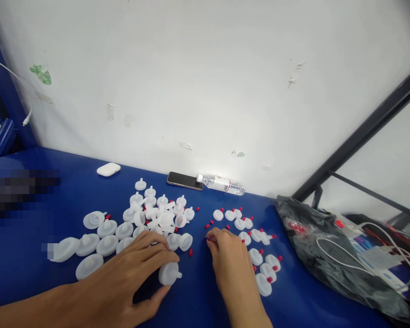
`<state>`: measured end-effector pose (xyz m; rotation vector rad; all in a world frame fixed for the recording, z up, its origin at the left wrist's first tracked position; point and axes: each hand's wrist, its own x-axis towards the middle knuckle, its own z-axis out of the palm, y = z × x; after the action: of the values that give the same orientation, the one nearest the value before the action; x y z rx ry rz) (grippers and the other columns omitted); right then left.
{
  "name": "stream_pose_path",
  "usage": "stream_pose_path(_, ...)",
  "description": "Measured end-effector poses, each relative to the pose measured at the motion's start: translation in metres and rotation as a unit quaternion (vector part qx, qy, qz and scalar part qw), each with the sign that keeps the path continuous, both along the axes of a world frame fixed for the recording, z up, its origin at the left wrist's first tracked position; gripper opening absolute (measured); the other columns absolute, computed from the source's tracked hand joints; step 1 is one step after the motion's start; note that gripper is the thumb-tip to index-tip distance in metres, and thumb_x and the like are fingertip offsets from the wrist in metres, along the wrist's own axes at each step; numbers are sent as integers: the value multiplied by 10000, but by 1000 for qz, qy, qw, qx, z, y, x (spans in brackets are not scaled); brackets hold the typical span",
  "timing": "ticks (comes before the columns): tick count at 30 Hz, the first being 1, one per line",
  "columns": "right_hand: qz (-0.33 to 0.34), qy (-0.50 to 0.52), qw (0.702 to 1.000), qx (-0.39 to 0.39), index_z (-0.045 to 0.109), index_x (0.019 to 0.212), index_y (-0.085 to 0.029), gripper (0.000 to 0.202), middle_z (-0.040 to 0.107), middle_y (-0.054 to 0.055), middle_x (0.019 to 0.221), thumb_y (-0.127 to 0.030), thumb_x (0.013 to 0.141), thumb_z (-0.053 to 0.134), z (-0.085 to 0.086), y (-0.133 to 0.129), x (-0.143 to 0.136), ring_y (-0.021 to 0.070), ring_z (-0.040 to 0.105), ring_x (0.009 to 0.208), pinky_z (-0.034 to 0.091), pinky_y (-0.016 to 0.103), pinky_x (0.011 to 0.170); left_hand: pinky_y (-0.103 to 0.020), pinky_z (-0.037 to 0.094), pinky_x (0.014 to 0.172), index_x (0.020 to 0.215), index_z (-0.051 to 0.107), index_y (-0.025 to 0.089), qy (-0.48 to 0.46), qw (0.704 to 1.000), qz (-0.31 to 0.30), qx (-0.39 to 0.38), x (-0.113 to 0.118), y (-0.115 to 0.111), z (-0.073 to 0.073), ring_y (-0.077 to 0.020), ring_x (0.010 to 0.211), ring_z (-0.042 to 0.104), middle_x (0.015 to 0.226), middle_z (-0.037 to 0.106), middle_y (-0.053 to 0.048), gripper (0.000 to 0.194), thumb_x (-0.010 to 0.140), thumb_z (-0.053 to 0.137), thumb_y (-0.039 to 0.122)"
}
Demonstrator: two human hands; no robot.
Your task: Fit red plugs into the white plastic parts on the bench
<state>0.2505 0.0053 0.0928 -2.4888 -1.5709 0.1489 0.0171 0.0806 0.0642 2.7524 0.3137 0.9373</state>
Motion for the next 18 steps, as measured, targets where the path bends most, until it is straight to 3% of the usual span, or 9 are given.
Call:
stream_pose_path(7,0,2,1000,7,786,962,-260,230,816,36,1008,-125,1025,610,-5,1,1,256,776,908,371,309,661,-227,579,1059,1340,597,272,-2,1000,0,6,-1,0,-1,-176,1215,692,1216,756,-15,384,982,574,136)
stream_pose_path(18,8,18,999,41,760,1020,-256,238,806,59,1074,-129,1030,559,-2,-1,-3,279,778,913,360,320,655,-234,587,1048,1341,593,281,5,1000,0,0,0,-1,-1,-182,1210,696,1210,764,-7,384,983,582,143)
